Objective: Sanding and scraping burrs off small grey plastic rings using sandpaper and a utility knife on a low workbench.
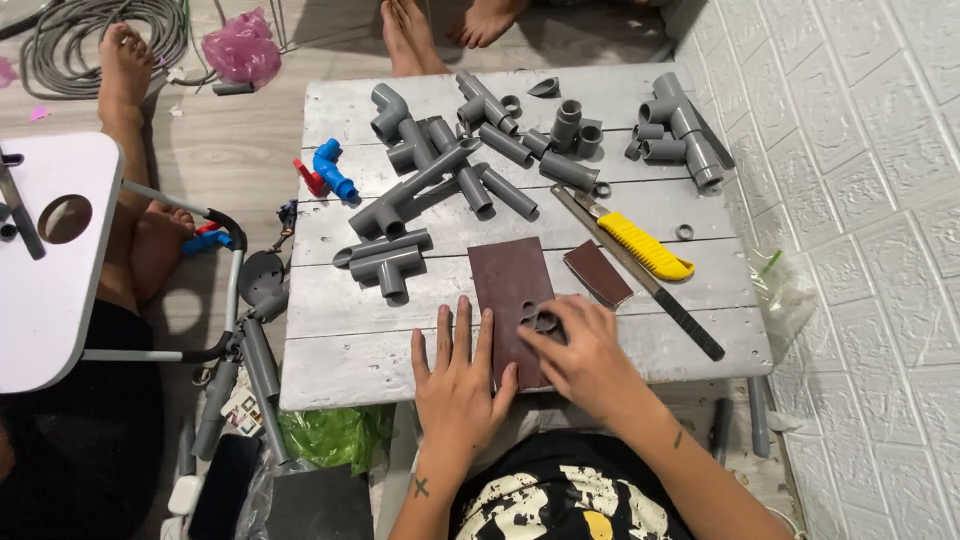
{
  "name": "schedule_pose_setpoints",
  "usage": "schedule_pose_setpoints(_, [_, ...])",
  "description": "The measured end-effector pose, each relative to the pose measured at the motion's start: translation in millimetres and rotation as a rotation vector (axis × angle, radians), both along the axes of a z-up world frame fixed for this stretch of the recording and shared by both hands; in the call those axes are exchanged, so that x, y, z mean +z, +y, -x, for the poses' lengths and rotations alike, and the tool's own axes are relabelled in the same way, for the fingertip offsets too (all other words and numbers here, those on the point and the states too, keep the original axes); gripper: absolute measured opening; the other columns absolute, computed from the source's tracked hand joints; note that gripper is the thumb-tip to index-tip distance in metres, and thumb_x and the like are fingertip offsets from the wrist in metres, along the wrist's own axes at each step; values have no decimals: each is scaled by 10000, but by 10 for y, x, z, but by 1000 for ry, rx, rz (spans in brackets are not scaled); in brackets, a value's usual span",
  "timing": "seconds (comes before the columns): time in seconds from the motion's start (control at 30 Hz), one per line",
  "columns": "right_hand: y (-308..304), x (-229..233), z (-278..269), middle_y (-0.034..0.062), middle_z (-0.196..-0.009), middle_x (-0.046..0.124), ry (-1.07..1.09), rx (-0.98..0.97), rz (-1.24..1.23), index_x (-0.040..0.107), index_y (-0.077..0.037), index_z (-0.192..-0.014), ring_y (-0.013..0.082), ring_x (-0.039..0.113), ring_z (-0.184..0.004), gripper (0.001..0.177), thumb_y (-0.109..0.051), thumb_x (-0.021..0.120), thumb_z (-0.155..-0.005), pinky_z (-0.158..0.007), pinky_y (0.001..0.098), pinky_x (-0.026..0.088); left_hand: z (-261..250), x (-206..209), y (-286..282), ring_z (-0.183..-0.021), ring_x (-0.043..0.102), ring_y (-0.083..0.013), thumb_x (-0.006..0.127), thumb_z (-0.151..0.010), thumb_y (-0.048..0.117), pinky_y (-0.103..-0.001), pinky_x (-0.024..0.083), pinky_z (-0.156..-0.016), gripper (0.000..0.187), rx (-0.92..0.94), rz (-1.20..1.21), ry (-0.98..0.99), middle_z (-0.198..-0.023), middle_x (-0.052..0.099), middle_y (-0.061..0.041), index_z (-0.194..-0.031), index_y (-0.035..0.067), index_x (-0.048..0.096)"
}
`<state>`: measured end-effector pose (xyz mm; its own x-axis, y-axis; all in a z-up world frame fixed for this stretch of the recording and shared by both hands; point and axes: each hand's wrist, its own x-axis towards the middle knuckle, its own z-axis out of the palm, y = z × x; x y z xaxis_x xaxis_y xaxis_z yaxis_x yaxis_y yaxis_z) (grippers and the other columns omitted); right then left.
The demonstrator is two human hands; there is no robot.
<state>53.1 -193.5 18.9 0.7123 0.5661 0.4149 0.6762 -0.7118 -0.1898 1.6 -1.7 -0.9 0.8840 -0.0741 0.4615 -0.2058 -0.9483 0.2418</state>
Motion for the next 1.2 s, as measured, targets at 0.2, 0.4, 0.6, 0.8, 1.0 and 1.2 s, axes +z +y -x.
schedule_pose_setpoints(0.2, [165,-49,-361,77,-1325,603,12,15,43,755,-263,-1208,307,450,-1292,387,-199,746,-826,-1070,515,317,3,7,3,-1543,248,-346,569,-899,467,-561,103,-1222,740,1,5,20,-1653,313,-182,-1527,89,470])
schedule_pose_setpoints(0.4, [-15,-41,-59,104,-1328,586,4,-15,14,732,-240,-1209,304,483,-1271,448,-184,777,-766,-1101,522,319,-2,6,0,-1541,264,-332,576,-900,460,-535,101,-1231,729,3,9,9,-1648,328,-180,-1520,87,490])
schedule_pose_setpoints(0.6, [207,-100,-362,48,-1329,599,-19,9,44,736,-295,-1223,289,487,-1251,411,-197,748,-824,-1066,536,341,0,-15,9,-1546,247,-333,568,-904,472,-553,97,-1229,743,-2,-5,23,-1660,299,-179,-1525,73,476])
schedule_pose_setpoints(0.8, [22,43,-68,118,-1300,610,11,-57,29,758,-213,-1185,306,495,-1242,415,-181,773,-771,-1085,497,322,-5,-7,0,-1542,258,-338,571,-905,460,-556,103,-1227,734,-1,-7,12,-1652,319,-178,-1526,81,477])
schedule_pose_setpoints(1.0, [244,-47,-382,54,-1324,621,4,2,33,747,-275,-1210,308,488,-1255,389,-202,747,-828,-1058,520,324,1,1,2,-1547,249,-323,575,-894,467,-557,105,-1228,760,4,-18,38,-1661,306,-163,-1541,88,452])
schedule_pose_setpoints(1.2, [63,133,-185,100,-1322,611,45,-65,51,752,-206,-1194,315,475,-1260,413,-167,758,-783,-1071,492,325,-6,-16,3,-1543,253,-333,565,-906,466,-554,93,-1228,726,1,-6,33,-1655,315,-174,-1515,78,496])
